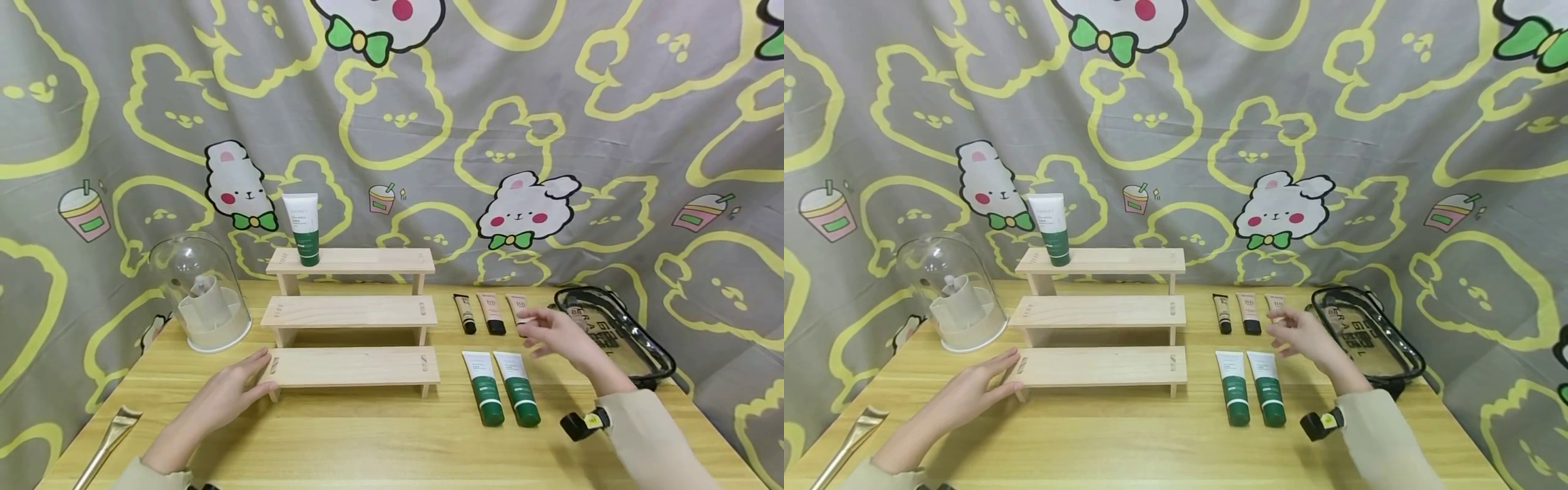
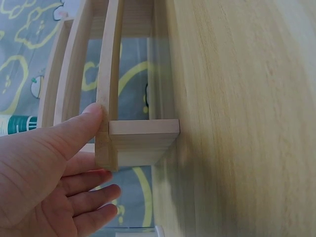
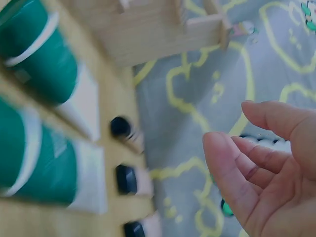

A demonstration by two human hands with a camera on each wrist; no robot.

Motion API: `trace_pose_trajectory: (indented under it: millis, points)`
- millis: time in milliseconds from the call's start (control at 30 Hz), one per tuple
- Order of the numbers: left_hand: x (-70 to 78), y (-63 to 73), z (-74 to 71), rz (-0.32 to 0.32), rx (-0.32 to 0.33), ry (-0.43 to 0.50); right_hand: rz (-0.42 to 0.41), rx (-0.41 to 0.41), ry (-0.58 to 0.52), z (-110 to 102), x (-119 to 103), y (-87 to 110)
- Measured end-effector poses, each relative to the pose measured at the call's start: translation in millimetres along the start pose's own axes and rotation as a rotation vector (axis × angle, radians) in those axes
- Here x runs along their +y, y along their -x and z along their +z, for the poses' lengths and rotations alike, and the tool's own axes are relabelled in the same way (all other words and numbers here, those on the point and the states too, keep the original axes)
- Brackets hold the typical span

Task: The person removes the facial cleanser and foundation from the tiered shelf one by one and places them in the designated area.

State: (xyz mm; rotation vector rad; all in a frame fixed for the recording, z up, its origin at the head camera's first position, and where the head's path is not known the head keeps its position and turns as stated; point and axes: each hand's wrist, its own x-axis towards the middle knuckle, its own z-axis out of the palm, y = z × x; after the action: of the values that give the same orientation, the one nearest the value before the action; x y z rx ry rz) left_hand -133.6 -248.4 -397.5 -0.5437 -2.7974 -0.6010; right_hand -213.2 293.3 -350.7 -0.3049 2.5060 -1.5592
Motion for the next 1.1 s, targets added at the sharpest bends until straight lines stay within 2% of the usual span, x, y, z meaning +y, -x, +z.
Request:
trace_pose_trajectory:
  millis: [200,400,800,967,1100]
  points:
    - [0.5,0.3,-0.6,-0.008,-0.007,0.002,-0.084,-0.003,0.047,9,-40,-16.8]
    - [0.8,0.3,-0.8,-0.005,-0.006,0.003,-0.18,-0.001,0.068,25,-72,-40.8]
    - [0.0,-0.1,-0.1,-0.003,-0.005,0.003,-0.241,-0.027,0.066,66,-122,-88.0]
    - [-0.8,-0.1,0.2,-0.007,-0.004,0.001,-0.261,-0.023,0.037,85,-139,-106.0]
    - [-1.4,0.2,0.9,-0.005,0.005,0.001,-0.278,-0.029,-0.032,100,-151,-118.3]
